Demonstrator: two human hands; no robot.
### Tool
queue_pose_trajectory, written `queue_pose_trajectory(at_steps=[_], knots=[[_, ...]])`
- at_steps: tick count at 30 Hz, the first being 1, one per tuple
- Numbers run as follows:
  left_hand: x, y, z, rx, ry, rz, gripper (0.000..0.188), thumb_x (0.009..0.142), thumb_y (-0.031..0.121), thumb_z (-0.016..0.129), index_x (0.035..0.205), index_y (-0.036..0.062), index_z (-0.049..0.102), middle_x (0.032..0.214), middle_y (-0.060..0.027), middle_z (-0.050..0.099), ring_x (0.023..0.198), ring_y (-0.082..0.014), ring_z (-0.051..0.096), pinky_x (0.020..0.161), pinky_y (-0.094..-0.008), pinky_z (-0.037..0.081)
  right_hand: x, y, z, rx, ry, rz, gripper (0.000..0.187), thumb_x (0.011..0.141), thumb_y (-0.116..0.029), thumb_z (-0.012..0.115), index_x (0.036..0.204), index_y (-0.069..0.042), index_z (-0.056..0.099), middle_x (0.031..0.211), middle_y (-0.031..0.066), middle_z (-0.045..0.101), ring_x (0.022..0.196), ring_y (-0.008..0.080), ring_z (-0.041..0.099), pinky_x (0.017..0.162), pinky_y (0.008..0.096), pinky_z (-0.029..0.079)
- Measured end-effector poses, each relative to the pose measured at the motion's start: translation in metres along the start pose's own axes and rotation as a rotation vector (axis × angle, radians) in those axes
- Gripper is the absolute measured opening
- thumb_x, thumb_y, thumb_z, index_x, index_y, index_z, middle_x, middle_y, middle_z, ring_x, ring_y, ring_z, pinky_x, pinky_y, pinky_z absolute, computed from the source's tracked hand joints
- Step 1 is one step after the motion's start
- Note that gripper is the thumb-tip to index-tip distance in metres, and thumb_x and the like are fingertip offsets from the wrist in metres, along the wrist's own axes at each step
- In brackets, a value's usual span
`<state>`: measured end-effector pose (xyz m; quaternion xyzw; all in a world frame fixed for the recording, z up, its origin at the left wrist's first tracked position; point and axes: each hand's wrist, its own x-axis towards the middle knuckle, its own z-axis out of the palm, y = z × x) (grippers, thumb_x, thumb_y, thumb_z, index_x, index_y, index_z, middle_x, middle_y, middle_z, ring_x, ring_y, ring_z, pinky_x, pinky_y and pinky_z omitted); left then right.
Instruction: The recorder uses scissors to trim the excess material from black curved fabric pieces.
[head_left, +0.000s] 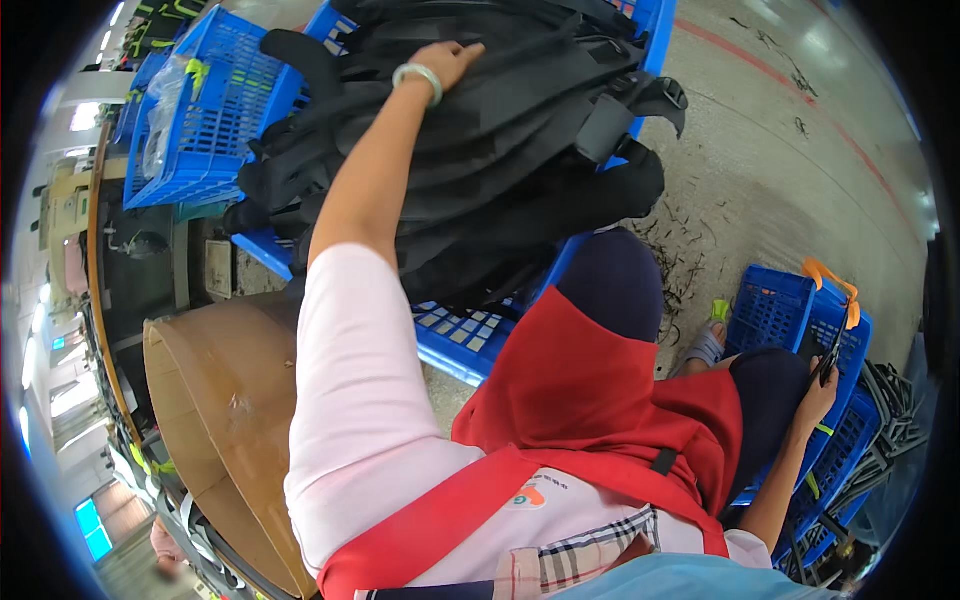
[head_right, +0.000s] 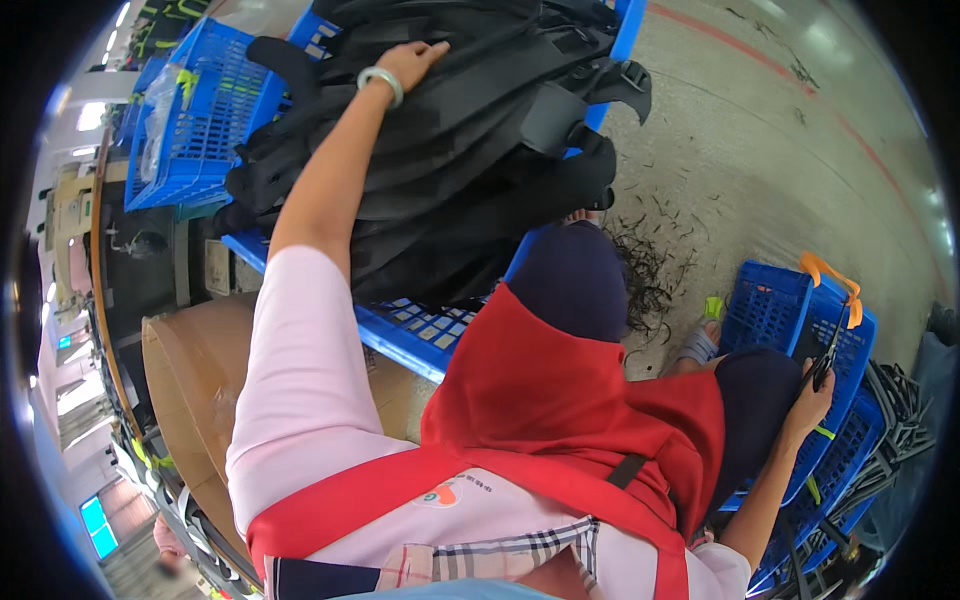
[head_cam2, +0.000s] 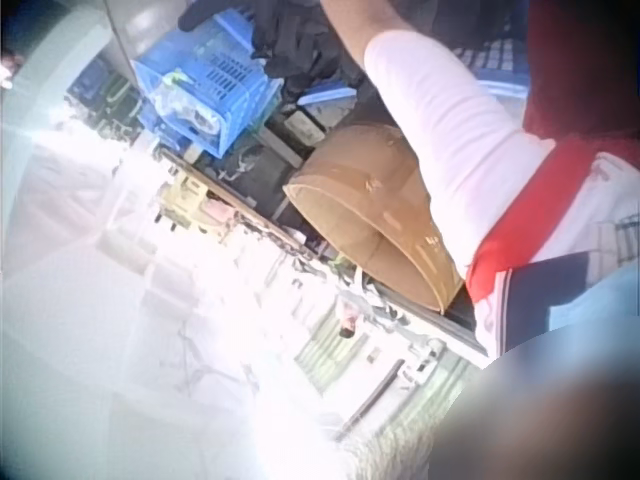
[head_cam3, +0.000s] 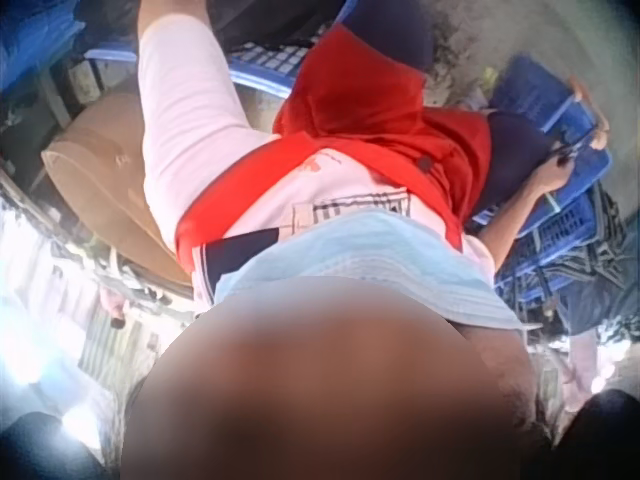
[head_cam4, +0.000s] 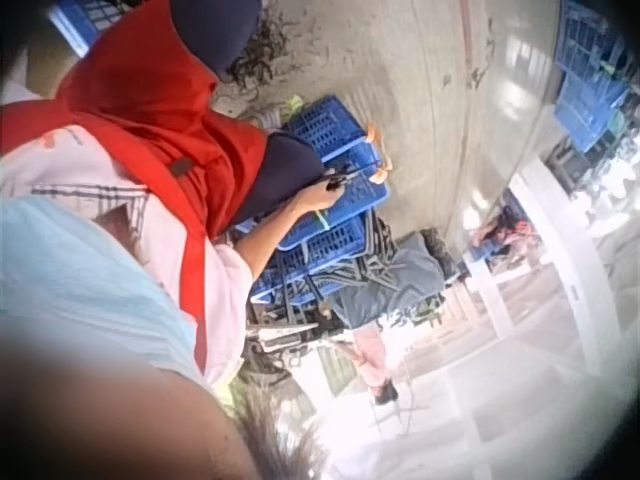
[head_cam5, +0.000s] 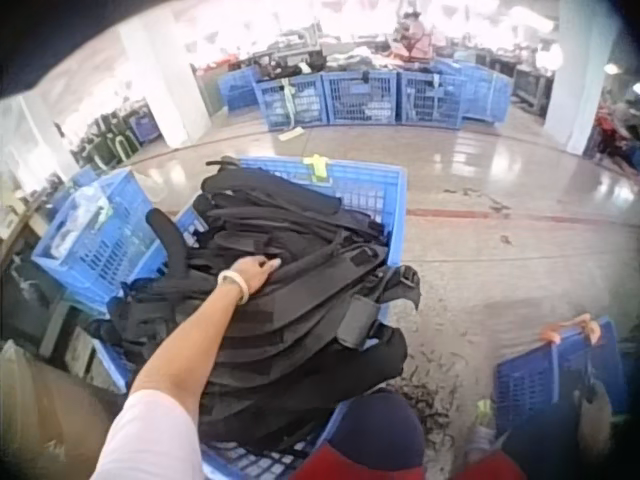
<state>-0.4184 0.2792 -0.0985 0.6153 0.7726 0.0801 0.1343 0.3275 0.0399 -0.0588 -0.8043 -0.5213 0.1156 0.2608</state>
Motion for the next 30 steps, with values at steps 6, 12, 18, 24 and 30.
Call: queue_pose_trajectory(at_steps=[6,12,18,24,30], knots=[[-0.126,0.037,0.006,-0.117,-0.324,0.102,0.053,0.100,0.044,0.027,0.123,0.0102,0.060,0.117,-0.0226,0.061,0.110,-0.0400,0.055,0.098,-0.0413,0.041,0.000,-0.008,0.001,-0.134,-0.012,-0.029,0.032,0.090,-0.027,0.064,0.103,0.002,0.061,0.085,0.0103,0.062,0.078,0.0172,0.056,0.075,0.0295,0.044],[-0.158,0.029,-0.028,-0.475,-0.274,0.043,0.081,0.086,0.070,0.044,0.116,-0.0030,0.063,0.110,-0.0188,0.067,0.108,-0.0350,0.060,0.096,-0.0360,0.042,-0.006,0.004,0.008,-0.069,0.037,-0.090,0.034,0.089,-0.029,0.066,0.104,0.002,0.061,0.084,0.0091,0.064,0.076,0.0157,0.059,0.074,0.0286,0.046],[-0.204,0.053,-0.087,0.062,0.077,0.329,0.069,0.071,0.059,0.071,0.124,0.0144,0.061,0.112,-0.0122,0.058,0.109,-0.0304,0.054,0.094,-0.0395,0.040,-0.015,0.012,-0.009,-0.017,0.070,-0.094,0.031,0.090,-0.027,0.065,0.101,0.002,0.060,0.082,0.0092,0.063,0.077,0.0155,0.059,0.073,0.0288,0.046],[-0.271,0.115,-0.151,0.189,0.390,0.651,0.058,0.060,0.026,0.085,0.114,0.0184,0.065,0.115,-0.0054,0.052,0.103,-0.0232,0.052,0.094,-0.0365,0.036,-0.042,-0.046,-0.011,0.098,-0.029,-0.253,0.025,0.089,-0.019,0.067,0.101,0.002,0.059,0.087,0.0101,0.062,0.078,0.0134,0.057,0.075,0.0281,0.046],[-0.300,0.162,-0.146,0.262,0.283,0.861,0.048,0.066,0.018,0.078,0.112,0.0174,0.064,0.118,-0.0063,0.053,0.108,-0.0253,0.052,0.093,-0.0383,0.035,-0.077,-0.127,0.021,0.719,-0.648,-0.055,0.023,0.093,-0.026,0.062,0.103,-0.007,0.055,0.073,0.0006,0.057,0.057,0.0072,0.051,0.047,0.0216,0.038]])
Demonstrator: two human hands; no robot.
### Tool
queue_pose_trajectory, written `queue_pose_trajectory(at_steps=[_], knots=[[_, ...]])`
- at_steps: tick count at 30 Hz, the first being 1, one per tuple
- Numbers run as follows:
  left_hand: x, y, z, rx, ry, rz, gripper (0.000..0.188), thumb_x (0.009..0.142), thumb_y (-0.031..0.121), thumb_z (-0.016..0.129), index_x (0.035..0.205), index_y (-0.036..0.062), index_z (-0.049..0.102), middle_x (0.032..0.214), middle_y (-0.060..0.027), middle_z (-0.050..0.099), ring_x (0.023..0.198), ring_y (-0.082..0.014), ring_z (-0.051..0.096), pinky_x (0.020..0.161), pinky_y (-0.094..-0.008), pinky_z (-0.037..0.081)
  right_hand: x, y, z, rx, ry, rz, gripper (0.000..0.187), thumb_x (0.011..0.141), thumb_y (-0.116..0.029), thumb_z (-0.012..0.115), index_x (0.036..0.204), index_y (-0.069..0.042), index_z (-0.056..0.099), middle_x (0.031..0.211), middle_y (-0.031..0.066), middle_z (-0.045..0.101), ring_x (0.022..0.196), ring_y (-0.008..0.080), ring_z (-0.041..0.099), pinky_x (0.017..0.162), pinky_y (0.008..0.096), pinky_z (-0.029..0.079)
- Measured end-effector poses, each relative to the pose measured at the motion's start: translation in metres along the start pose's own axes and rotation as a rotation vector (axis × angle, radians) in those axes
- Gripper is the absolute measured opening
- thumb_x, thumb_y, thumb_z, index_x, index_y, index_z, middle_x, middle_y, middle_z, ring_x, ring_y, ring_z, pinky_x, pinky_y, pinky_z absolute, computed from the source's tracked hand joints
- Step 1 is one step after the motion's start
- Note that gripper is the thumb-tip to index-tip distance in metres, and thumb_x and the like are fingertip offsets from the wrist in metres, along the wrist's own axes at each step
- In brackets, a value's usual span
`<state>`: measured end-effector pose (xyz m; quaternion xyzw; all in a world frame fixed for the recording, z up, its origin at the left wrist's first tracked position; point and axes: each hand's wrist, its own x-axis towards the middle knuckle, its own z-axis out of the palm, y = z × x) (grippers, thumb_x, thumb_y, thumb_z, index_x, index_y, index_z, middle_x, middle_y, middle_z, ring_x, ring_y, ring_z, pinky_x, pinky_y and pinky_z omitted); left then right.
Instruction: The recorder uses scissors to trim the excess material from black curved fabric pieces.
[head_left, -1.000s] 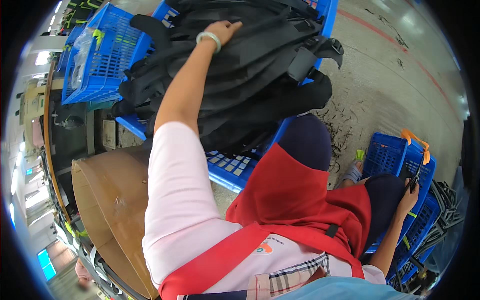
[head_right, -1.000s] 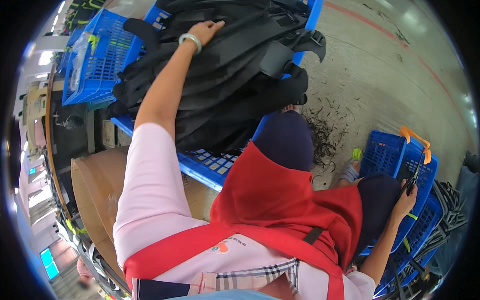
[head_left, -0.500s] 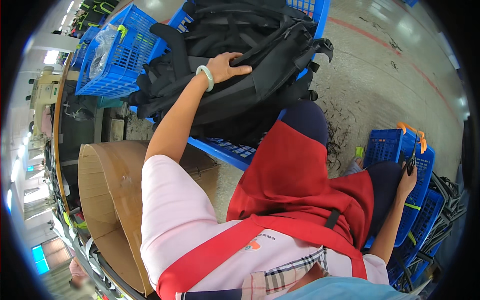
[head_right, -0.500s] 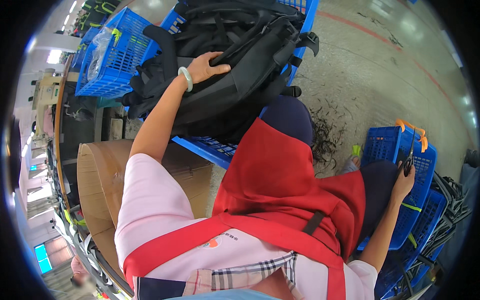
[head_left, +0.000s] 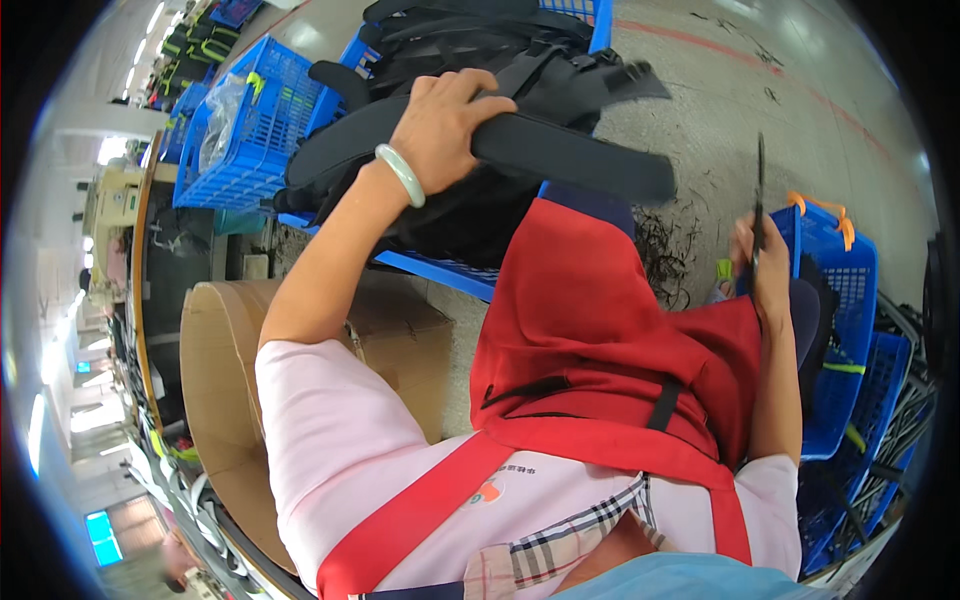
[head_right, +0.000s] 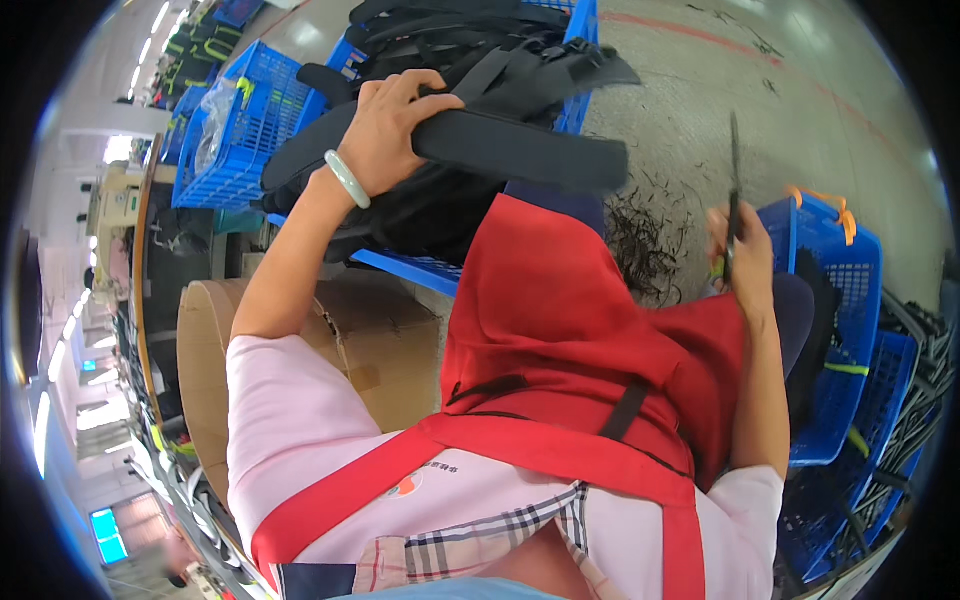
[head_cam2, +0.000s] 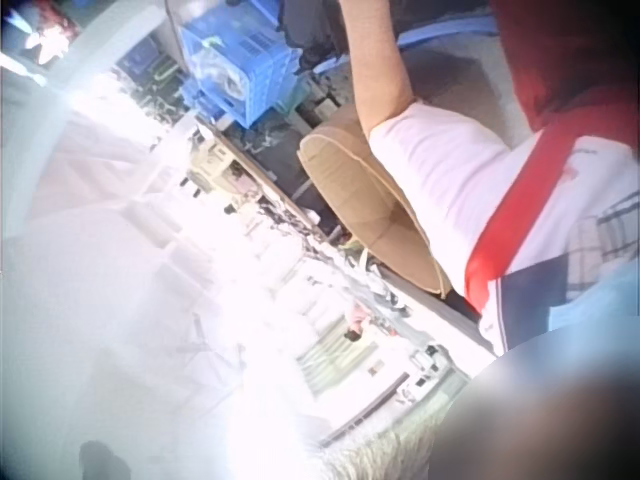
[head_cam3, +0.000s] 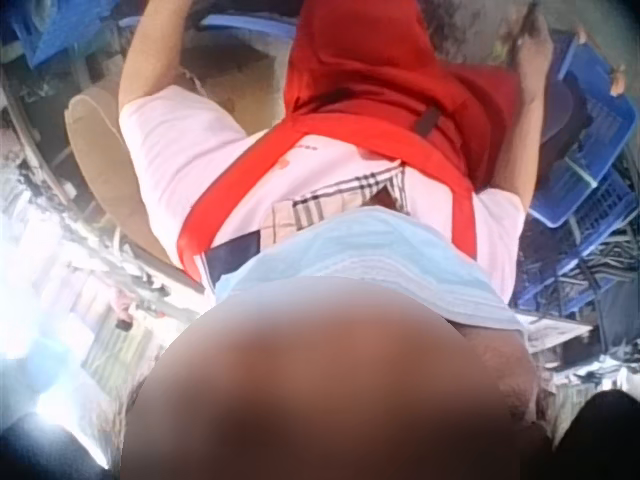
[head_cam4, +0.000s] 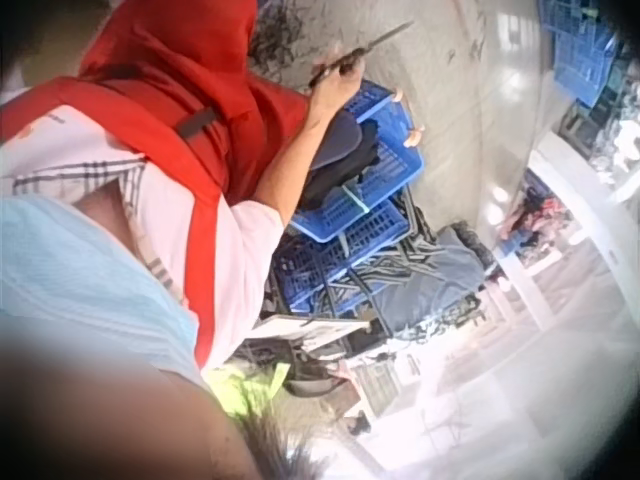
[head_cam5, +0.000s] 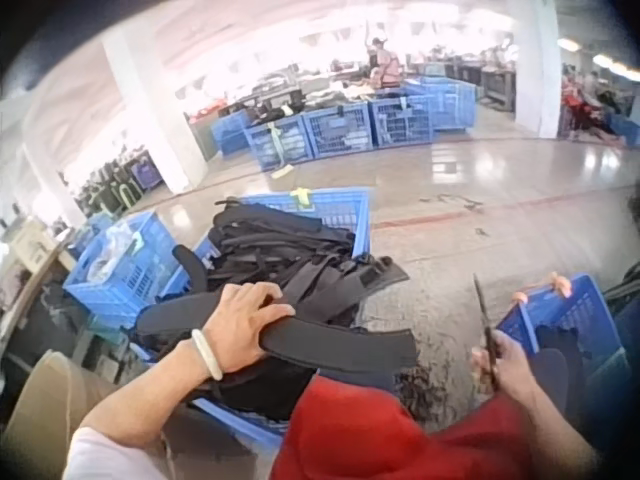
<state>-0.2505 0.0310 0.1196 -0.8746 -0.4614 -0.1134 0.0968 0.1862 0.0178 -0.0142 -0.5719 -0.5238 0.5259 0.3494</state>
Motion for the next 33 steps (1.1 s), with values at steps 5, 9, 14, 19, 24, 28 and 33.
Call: queue_pose_trajectory(at_steps=[5,9,14,19,24,28,33], knots=[[0.046,0.077,-0.007,-0.016,0.044,0.281,0.046,0.065,0.006,0.071,0.110,0.0172,0.064,0.117,-0.0047,0.054,0.109,-0.0233,0.054,0.090,-0.0395,0.033,-0.027,-0.062,0.048,0.494,-0.329,0.070,0.044,0.090,-0.042,0.062,0.108,-0.001,0.058,0.090,0.0022,0.060,0.080,0.0087,0.058,0.071,0.0229,0.047],[0.088,0.107,0.005,-0.057,0.114,0.382,0.050,0.062,-0.001,0.066,0.109,0.0167,0.065,0.120,-0.0054,0.053,0.111,-0.0240,0.052,0.091,-0.0387,0.031,-0.037,-0.073,0.034,0.378,-0.447,0.016,0.043,0.077,-0.030,0.076,0.108,-0.004,0.060,0.088,-0.0027,0.058,0.080,0.0065,0.053,0.073,0.0194,0.042],[0.114,0.125,0.023,-0.451,0.759,-0.091,0.058,0.064,0.005,0.075,0.119,0.0119,0.059,0.137,-0.0140,0.040,0.119,-0.0308,0.045,0.097,-0.0378,0.037,-0.044,-0.072,0.004,0.354,-0.244,-0.143,0.026,0.081,-0.012,0.074,0.102,-0.005,0.060,0.082,-0.0063,0.057,0.079,0.0043,0.051,0.072,0.0198,0.041],[0.109,0.169,0.102,-2.116,-0.103,-0.247,0.036,0.080,0.000,0.071,0.115,0.0013,0.061,0.108,-0.0042,0.065,0.099,-0.0134,0.060,0.090,-0.0288,0.045,-0.028,-0.053,-0.012,0.136,-0.166,-0.235,0.025,0.082,-0.014,0.075,0.096,-0.003,0.057,0.080,-0.0043,0.056,0.077,0.0034,0.050,0.070,0.0210,0.040],[0.140,0.180,0.119,-2.216,-0.080,-0.274,0.018,0.083,-0.002,0.069,0.100,0.0033,0.067,0.097,-0.0040,0.069,0.089,-0.0130,0.063,0.083,-0.0279,0.049,-0.023,-0.057,-0.015,0.479,-0.106,-0.108,0.023,0.086,-0.028,0.071,0.090,-0.010,0.057,0.077,-0.0048,0.053,0.068,0.0031,0.049,0.060,0.0192,0.037],[0.153,0.177,0.124,-2.324,-0.149,-0.276,0.016,0.083,-0.003,0.067,0.097,0.0038,0.068,0.095,-0.0045,0.069,0.088,-0.0144,0.065,0.081,-0.0287,0.050,-0.012,-0.046,-0.018,0.614,-0.154,-0.068,0.027,0.085,-0.036,0.070,0.088,-0.012,0.059,0.074,-0.0061,0.051,0.064,0.0039,0.047,0.055,0.0191,0.035],[0.156,0.169,0.139,-2.346,-0.202,-0.266,0.016,0.083,-0.003,0.068,0.097,0.0033,0.068,0.094,-0.0054,0.070,0.088,-0.0150,0.065,0.081,-0.0290,0.050,0.002,-0.035,-0.021,0.519,-0.162,-0.070,0.027,0.083,-0.033,0.072,0.087,-0.009,0.059,0.076,-0.0048,0.053,0.067,0.0047,0.049,0.057,0.0193,0.036]])
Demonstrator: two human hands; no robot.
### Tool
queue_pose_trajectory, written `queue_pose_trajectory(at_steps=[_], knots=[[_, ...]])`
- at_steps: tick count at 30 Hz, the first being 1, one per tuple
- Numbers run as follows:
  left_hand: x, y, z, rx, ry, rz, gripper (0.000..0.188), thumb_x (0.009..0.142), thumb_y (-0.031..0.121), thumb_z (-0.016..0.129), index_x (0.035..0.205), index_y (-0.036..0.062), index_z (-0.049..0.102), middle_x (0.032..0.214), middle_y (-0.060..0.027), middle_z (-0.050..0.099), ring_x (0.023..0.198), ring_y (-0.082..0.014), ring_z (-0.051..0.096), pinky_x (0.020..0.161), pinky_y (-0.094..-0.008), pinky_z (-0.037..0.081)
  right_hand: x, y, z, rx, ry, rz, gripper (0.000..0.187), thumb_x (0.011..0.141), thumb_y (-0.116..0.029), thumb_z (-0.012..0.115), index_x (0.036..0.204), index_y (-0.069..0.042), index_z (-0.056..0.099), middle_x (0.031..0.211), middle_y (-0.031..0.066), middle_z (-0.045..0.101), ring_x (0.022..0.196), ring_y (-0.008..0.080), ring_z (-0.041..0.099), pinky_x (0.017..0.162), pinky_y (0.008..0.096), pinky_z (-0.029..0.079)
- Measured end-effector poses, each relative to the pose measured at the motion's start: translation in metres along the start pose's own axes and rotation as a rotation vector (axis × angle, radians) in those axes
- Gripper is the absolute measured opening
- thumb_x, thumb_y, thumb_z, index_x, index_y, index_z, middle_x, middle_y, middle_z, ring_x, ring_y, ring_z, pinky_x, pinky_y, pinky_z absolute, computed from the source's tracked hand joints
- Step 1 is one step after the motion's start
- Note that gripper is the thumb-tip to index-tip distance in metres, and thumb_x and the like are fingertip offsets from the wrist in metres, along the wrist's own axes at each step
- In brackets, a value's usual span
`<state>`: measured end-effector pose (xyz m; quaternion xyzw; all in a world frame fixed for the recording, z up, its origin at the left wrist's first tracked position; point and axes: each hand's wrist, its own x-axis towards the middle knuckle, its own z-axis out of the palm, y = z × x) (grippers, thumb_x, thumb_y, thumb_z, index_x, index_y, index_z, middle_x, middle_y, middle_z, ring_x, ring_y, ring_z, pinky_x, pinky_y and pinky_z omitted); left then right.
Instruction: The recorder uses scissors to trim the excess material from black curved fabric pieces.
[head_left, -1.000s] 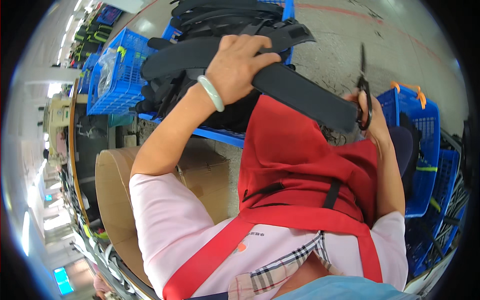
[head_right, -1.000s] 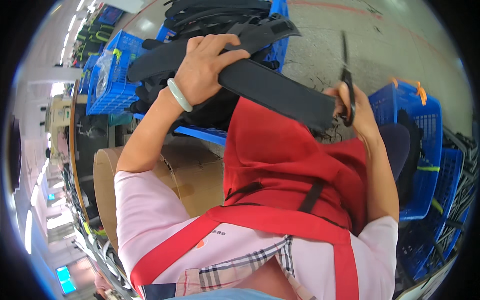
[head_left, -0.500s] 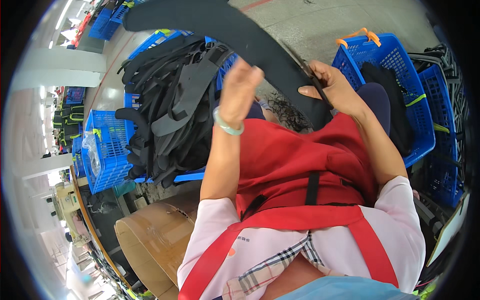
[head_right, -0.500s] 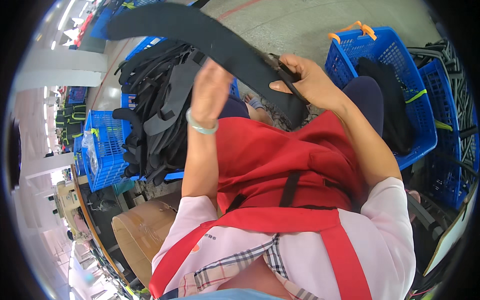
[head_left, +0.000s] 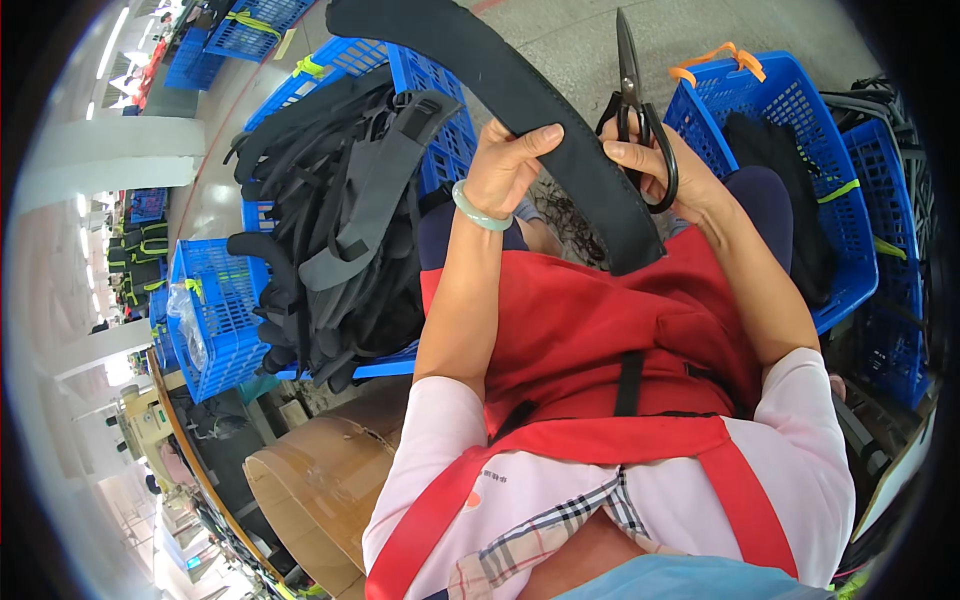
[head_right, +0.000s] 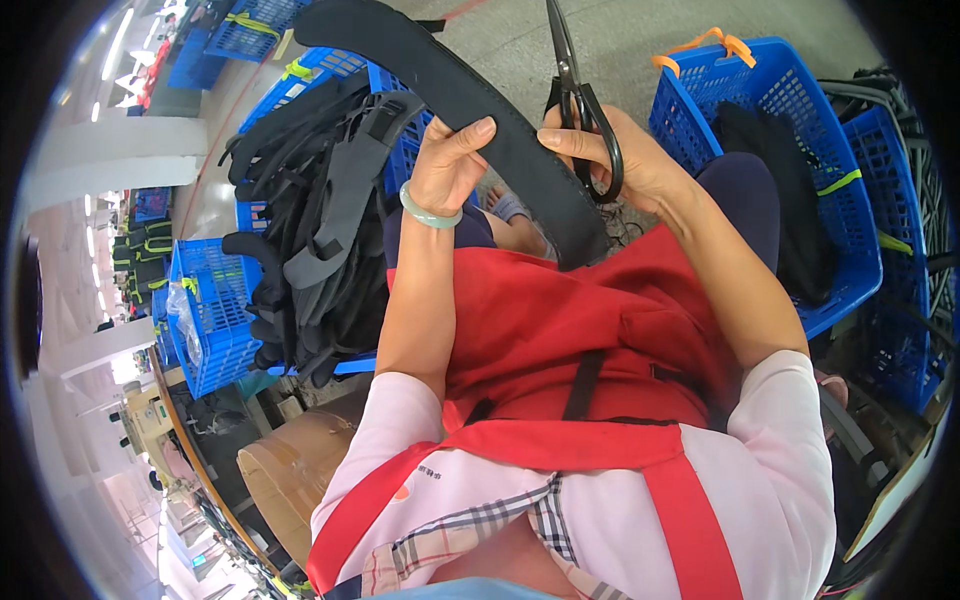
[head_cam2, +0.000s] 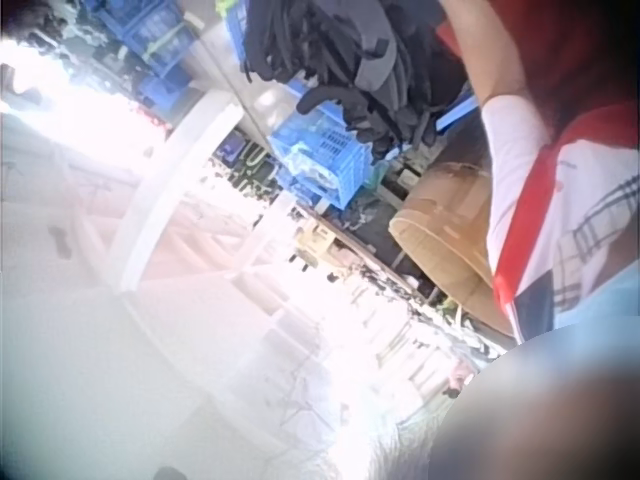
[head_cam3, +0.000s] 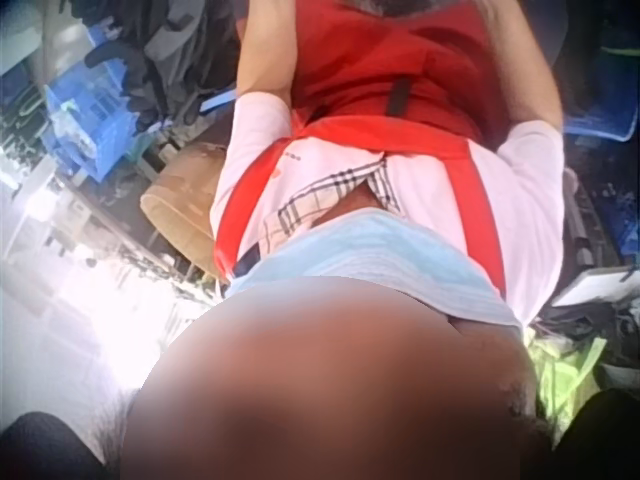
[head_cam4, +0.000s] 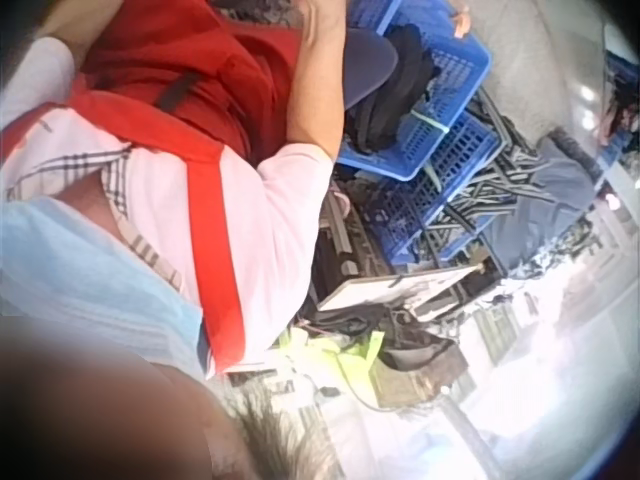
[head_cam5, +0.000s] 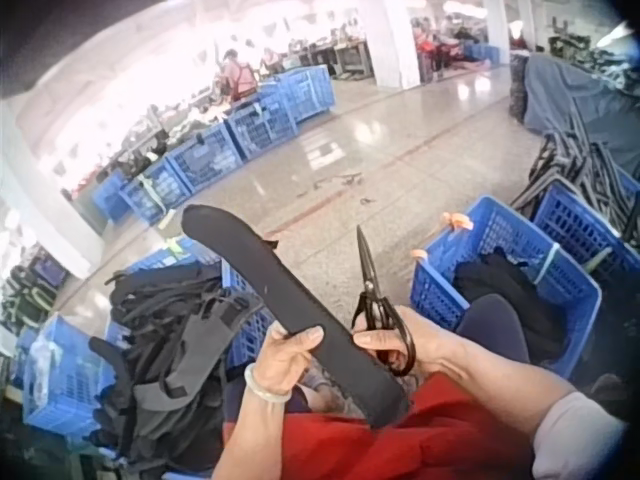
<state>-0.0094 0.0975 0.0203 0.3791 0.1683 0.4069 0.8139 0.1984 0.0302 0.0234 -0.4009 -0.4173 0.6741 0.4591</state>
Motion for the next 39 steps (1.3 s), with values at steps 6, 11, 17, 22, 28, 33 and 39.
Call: queue_pose_trajectory(at_steps=[6,11,17,22,28,33,39], knots=[[-0.002,-0.007,-0.018,0.144,0.138,0.075,0.016,0.081,-0.004,0.069,0.095,0.0033,0.068,0.093,-0.0050,0.069,0.085,-0.0146,0.065,0.079,-0.0287,0.051,0.002,0.007,0.007,-0.189,0.149,-0.083,0.024,0.079,-0.020,0.077,0.091,-0.005,0.062,0.079,-0.0029,0.057,0.072,0.0053,0.051,0.066,0.0201,0.040],[-0.008,-0.021,0.002,-0.007,0.244,0.087,0.016,0.079,-0.005,0.072,0.091,0.0045,0.067,0.087,-0.0027,0.068,0.084,-0.0136,0.064,0.077,-0.0276,0.051,0.014,0.009,0.017,-0.175,0.192,-0.165,0.019,0.081,-0.015,0.075,0.091,-0.006,0.062,0.079,-0.0033,0.058,0.073,0.0047,0.052,0.068,0.0203,0.042],[-0.010,-0.015,-0.005,0.255,0.140,0.018,0.017,0.077,-0.005,0.073,0.091,0.0021,0.066,0.087,-0.0048,0.067,0.079,-0.0151,0.066,0.072,-0.0271,0.053,0.002,0.012,0.013,-0.302,0.274,-0.194,0.025,0.083,-0.020,0.074,0.096,-0.003,0.060,0.077,-0.0019,0.057,0.071,0.0043,0.051,0.064,0.0198,0.041],[-0.011,-0.007,-0.014,0.162,0.148,0.088,0.016,0.077,-0.007,0.072,0.090,0.0000,0.066,0.086,-0.0069,0.068,0.078,-0.0158,0.066,0.071,-0.0275,0.055,-0.034,-0.005,0.006,-0.431,0.227,0.104,0.032,0.086,-0.027,0.071,0.098,-0.001,0.056,0.076,-0.0009,0.051,0.070,0.0053,0.047,0.059,0.0217,0.038],[-0.010,-0.007,-0.018,0.135,0.152,0.083,0.014,0.077,-0.009,0.071,0.088,-0.0001,0.068,0.085,-0.0071,0.068,0.079,-0.0166,0.067,0.072,-0.0279,0.056,-0.064,0.000,-0.006,-0.668,0.060,0.143,0.051,0.081,-0.033,0.075,0.113,0.000,0.051,0.099,0.0028,0.055,0.090,0.0090,0.050,0.082,0.0221,0.041],[-0.011,-0.013,-0.010,0.197,0.127,0.050,0.016,0.077,-0.010,0.071,0.087,0.0015,0.068,0.084,-0.0058,0.068,0.078,-0.0157,0.066,0.072,-0.0284,0.055,-0.038,0.014,0.006,-0.514,0.223,-0.063,0.034,0.080,-0.021,0.076,0.094,0.000,0.053,0.073,-0.0011,0.043,0.068,0.0071,0.039,0.059,0.0232,0.035],[-0.011,-0.043,-0.003,0.028,0.113,0.055,0.018,0.077,-0.010,0.070,0.090,0.0023,0.067,0.087,-0.0063,0.068,0.080,-0.0166,0.067,0.074,-0.0284,0.055,-0.014,0.011,0.021,-0.338,0.239,-0.226,0.025,0.082,-0.016,0.074,0.090,-0.002,0.055,0.071,-0.0031,0.046,0.067,0.0040,0.041,0.058,0.0208,0.035]])
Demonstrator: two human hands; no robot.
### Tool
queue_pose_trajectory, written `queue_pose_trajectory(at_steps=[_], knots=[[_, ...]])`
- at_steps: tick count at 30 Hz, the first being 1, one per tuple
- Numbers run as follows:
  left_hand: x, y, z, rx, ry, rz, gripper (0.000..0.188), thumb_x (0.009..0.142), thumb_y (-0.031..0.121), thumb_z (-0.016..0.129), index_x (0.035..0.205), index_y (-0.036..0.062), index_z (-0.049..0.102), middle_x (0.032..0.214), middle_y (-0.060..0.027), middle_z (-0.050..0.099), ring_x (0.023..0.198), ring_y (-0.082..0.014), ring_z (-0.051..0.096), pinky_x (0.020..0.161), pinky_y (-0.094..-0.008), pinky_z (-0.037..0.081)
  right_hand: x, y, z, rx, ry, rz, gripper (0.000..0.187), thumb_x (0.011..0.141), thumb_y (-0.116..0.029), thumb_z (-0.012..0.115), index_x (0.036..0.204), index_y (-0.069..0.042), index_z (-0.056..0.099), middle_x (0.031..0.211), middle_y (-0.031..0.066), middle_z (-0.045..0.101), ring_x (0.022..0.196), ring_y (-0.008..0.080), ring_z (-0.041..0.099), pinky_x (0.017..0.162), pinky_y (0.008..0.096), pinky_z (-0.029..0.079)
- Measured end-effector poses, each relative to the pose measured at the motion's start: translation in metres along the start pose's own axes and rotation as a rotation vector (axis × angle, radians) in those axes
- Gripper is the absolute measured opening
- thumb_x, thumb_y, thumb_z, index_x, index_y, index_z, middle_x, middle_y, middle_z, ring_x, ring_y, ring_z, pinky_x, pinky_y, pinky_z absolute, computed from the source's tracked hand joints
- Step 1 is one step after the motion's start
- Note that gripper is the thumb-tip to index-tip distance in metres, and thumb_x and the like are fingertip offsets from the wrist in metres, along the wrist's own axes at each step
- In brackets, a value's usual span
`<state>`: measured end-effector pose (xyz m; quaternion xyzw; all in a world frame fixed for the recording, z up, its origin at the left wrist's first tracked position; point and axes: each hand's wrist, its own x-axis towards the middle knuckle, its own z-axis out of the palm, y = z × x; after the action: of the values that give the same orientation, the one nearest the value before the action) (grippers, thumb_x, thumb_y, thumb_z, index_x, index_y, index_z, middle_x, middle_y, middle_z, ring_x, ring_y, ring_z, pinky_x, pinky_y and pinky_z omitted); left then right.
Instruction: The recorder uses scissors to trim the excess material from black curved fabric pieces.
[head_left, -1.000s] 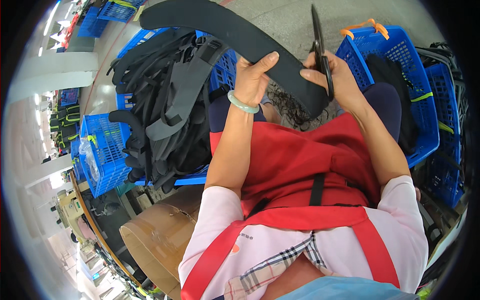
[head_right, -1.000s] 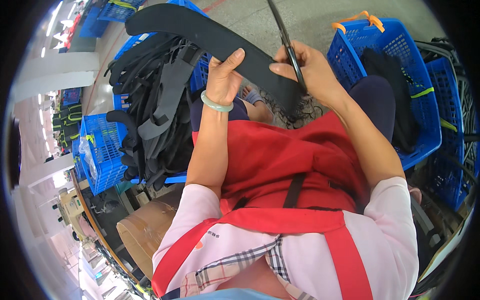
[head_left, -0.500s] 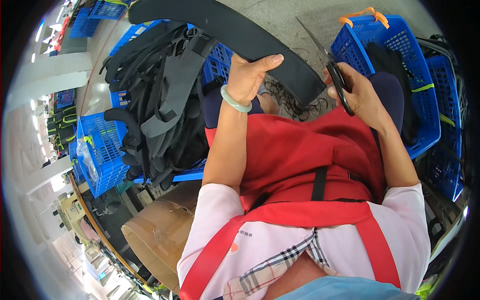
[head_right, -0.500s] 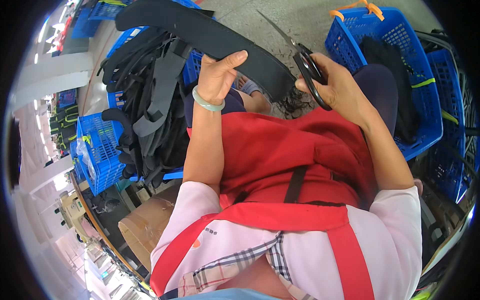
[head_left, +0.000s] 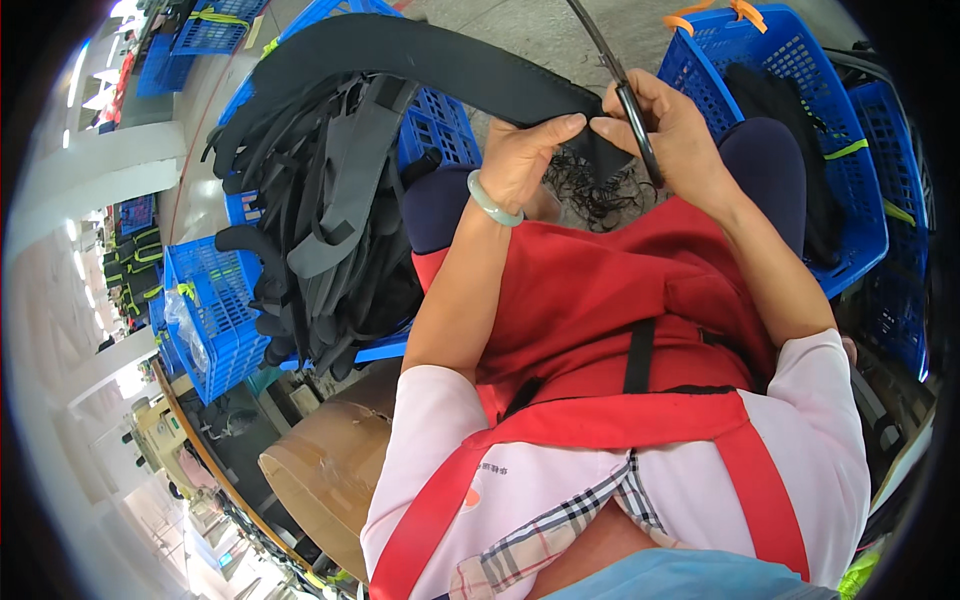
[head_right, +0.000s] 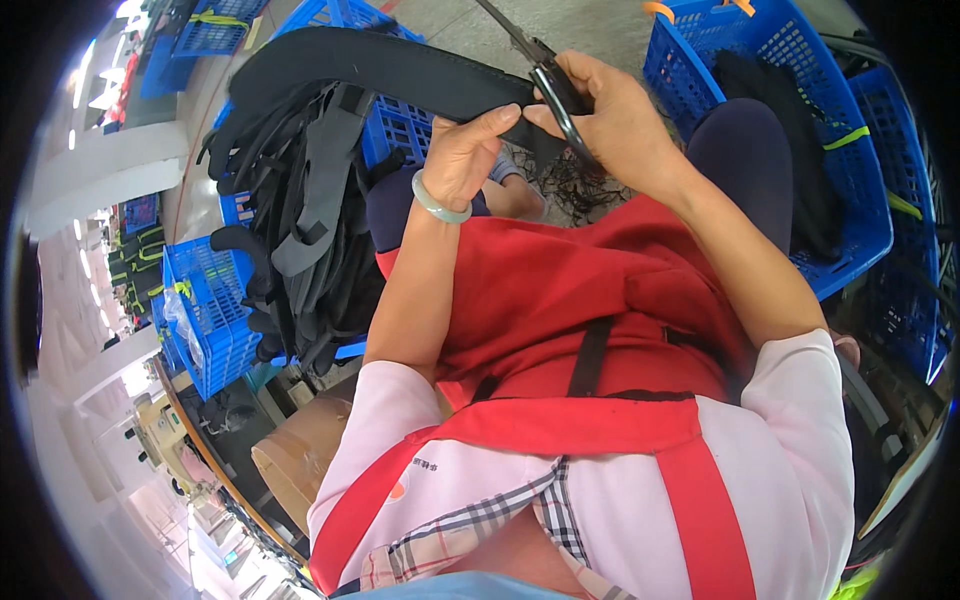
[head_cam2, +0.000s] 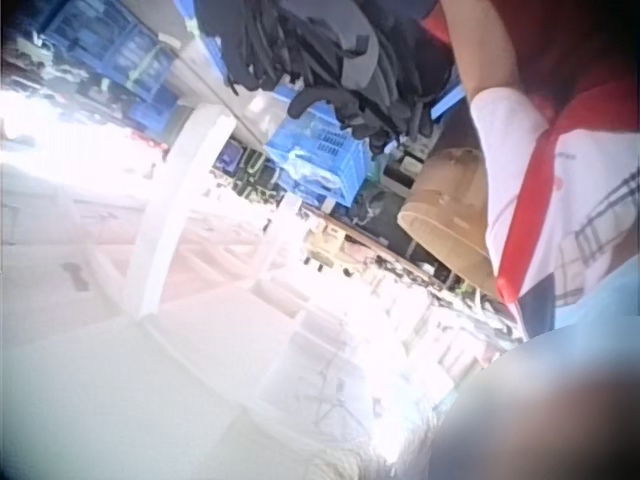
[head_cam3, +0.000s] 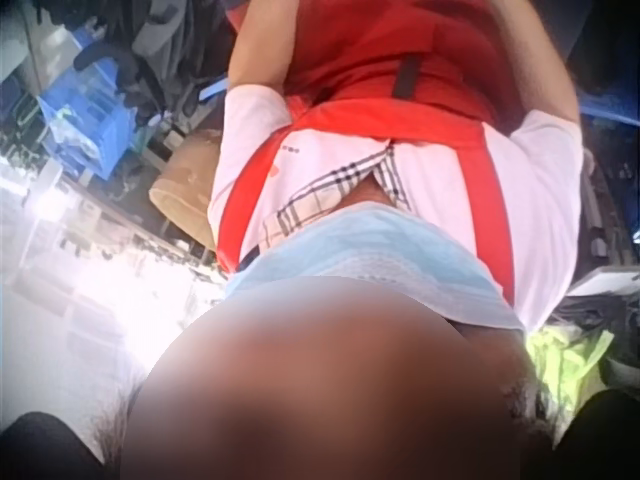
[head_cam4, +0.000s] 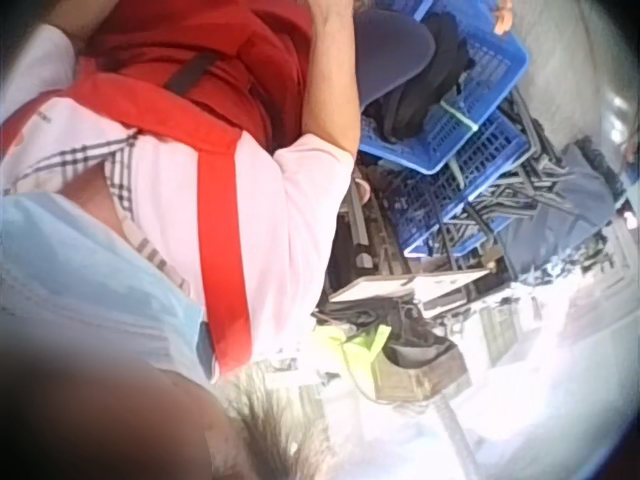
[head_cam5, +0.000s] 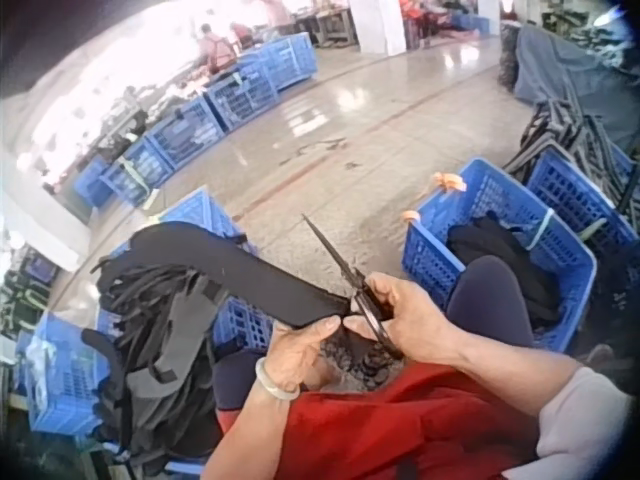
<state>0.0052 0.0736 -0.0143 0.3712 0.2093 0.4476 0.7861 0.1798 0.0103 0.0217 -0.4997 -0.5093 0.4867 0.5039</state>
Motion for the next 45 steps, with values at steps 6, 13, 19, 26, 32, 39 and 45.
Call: queue_pose_trajectory(at_steps=[6,13,19,26,32,39,45], knots=[[-0.005,0.016,-0.007,0.095,-0.001,-0.025,0.017,0.077,-0.010,0.070,0.090,0.0000,0.067,0.088,-0.0081,0.068,0.081,-0.0173,0.067,0.075,-0.0290,0.056,-0.023,-0.001,-0.028,-0.208,-0.051,0.202,0.034,0.084,-0.025,0.073,0.098,0.001,0.056,0.072,-0.0013,0.046,0.067,0.0063,0.041,0.060,0.0224,0.037],[-0.004,0.023,-0.016,0.156,-0.039,0.000,0.019,0.074,-0.011,0.071,0.089,0.0002,0.066,0.086,-0.0078,0.068,0.079,-0.0173,0.067,0.073,-0.0283,0.056,-0.053,-0.018,-0.045,-0.435,-0.299,0.208,0.058,0.077,-0.033,0.077,0.113,0.004,0.050,0.083,0.0094,0.047,0.075,0.0175,0.042,0.070,0.0289,0.041],[-0.008,0.021,-0.012,0.108,-0.029,-0.030,0.020,0.073,-0.014,0.070,0.088,0.0004,0.067,0.085,-0.0075,0.068,0.078,-0.0172,0.067,0.073,-0.0279,0.055,-0.054,-0.017,-0.048,-0.463,-0.328,0.175,0.061,0.076,-0.034,0.077,0.114,0.004,0.048,0.090,0.0168,0.055,0.078,0.0268,0.050,0.075,0.0321,0.043],[-0.010,0.020,-0.011,0.065,-0.034,-0.040,0.019,0.074,-0.012,0.069,0.088,0.0008,0.068,0.085,-0.0076,0.069,0.079,-0.0168,0.067,0.073,-0.0278,0.054,-0.055,0.006,-0.049,-0.436,-0.355,0.166,0.060,0.077,-0.042,0.074,0.107,0.003,0.048,0.080,0.0150,0.053,0.070,0.0254,0.049,0.067,0.0332,0.042],[-0.011,0.016,-0.014,0.089,-0.050,-0.041,0.020,0.074,-0.012,0.069,0.090,0.0005,0.067,0.087,-0.0072,0.069,0.079,-0.0167,0.067,0.073,-0.0284,0.054,-0.057,0.012,-0.037,-0.434,-0.281,0.116,0.056,0.078,-0.045,0.073,0.099,0.002,0.051,0.068,0.0099,0.044,0.063,0.0187,0.039,0.058,0.0329,0.037],[-0.011,0.017,-0.015,0.077,-0.062,-0.074,0.021,0.074,-0.011,0.070,0.091,0.0006,0.067,0.087,-0.0066,0.068,0.081,-0.0168,0.067,0.075,-0.0294,0.055,-0.051,0.007,-0.037,-0.398,-0.327,0.262,0.059,0.075,-0.046,0.076,0.099,0.002,0.052,0.068,0.0093,0.045,0.067,0.0142,0.040,0.061,0.0321,0.039],[-0.012,0.015,-0.018,0.054,-0.062,-0.083,0.021,0.075,-0.012,0.069,0.092,0.0003,0.067,0.089,-0.0073,0.068,0.082,-0.0173,0.067,0.076,-0.0296,0.054,-0.052,0.009,-0.031,-0.358,-0.271,0.050,0.056,0.077,-0.046,0.075,0.094,0.002,0.052,0.068,0.0078,0.047,0.068,0.0134,0.041,0.061,0.0304,0.039]])
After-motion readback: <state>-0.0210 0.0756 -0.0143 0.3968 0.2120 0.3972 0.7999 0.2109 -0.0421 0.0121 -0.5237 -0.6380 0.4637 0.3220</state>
